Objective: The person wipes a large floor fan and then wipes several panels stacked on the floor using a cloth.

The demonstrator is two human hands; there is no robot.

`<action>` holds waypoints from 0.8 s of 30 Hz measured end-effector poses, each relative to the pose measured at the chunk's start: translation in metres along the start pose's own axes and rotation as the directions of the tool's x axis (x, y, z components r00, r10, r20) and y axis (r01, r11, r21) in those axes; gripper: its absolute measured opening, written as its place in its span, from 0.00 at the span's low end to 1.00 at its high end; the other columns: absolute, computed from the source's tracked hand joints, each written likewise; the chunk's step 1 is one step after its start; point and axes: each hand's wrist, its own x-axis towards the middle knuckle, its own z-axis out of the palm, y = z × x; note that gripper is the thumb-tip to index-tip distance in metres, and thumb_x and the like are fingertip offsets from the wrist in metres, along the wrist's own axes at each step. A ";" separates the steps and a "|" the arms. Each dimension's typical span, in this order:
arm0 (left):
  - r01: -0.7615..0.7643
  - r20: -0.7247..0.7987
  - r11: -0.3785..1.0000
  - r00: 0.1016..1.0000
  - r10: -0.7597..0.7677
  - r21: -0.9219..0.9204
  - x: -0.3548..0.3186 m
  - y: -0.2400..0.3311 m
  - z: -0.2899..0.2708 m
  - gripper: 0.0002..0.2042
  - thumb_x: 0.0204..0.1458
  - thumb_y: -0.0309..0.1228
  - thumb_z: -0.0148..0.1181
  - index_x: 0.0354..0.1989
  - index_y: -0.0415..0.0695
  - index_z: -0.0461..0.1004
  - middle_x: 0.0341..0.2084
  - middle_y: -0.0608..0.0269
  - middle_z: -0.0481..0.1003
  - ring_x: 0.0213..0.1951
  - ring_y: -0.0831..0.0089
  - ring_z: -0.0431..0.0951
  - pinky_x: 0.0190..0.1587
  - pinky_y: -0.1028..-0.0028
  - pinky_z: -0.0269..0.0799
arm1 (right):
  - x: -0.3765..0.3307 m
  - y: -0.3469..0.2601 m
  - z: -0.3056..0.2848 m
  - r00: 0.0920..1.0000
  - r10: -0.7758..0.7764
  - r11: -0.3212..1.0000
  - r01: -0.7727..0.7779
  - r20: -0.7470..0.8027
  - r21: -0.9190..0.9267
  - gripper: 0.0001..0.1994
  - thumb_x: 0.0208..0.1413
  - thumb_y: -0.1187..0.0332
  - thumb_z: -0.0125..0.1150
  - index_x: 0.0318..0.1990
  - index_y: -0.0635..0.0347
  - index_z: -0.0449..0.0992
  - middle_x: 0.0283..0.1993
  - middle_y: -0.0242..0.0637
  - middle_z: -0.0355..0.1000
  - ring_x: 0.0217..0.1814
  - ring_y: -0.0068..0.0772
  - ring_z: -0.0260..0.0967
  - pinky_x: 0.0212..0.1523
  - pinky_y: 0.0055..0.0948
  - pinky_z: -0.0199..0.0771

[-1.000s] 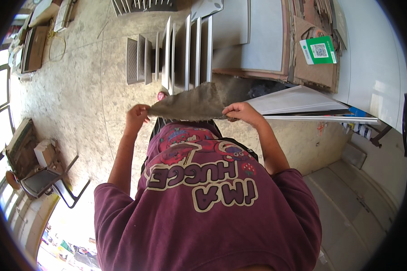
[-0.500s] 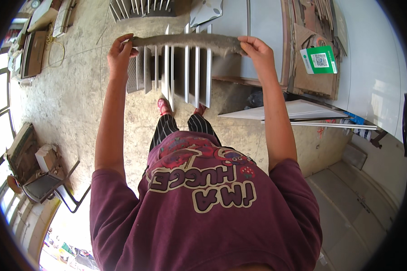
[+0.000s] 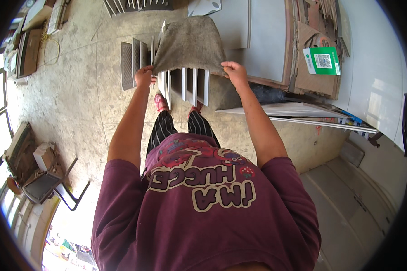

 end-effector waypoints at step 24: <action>0.088 0.227 0.891 0.952 -0.208 0.446 -0.112 -0.159 -0.087 0.13 0.42 0.23 0.47 0.36 0.42 0.75 0.20 0.59 0.75 0.15 0.74 0.74 0.16 0.75 0.72 | -0.148 0.107 -0.025 0.652 0.518 0.854 -0.428 0.553 -0.295 0.09 0.46 0.76 0.57 0.37 0.63 0.76 0.28 0.33 0.73 0.27 0.21 0.71 0.26 0.21 0.73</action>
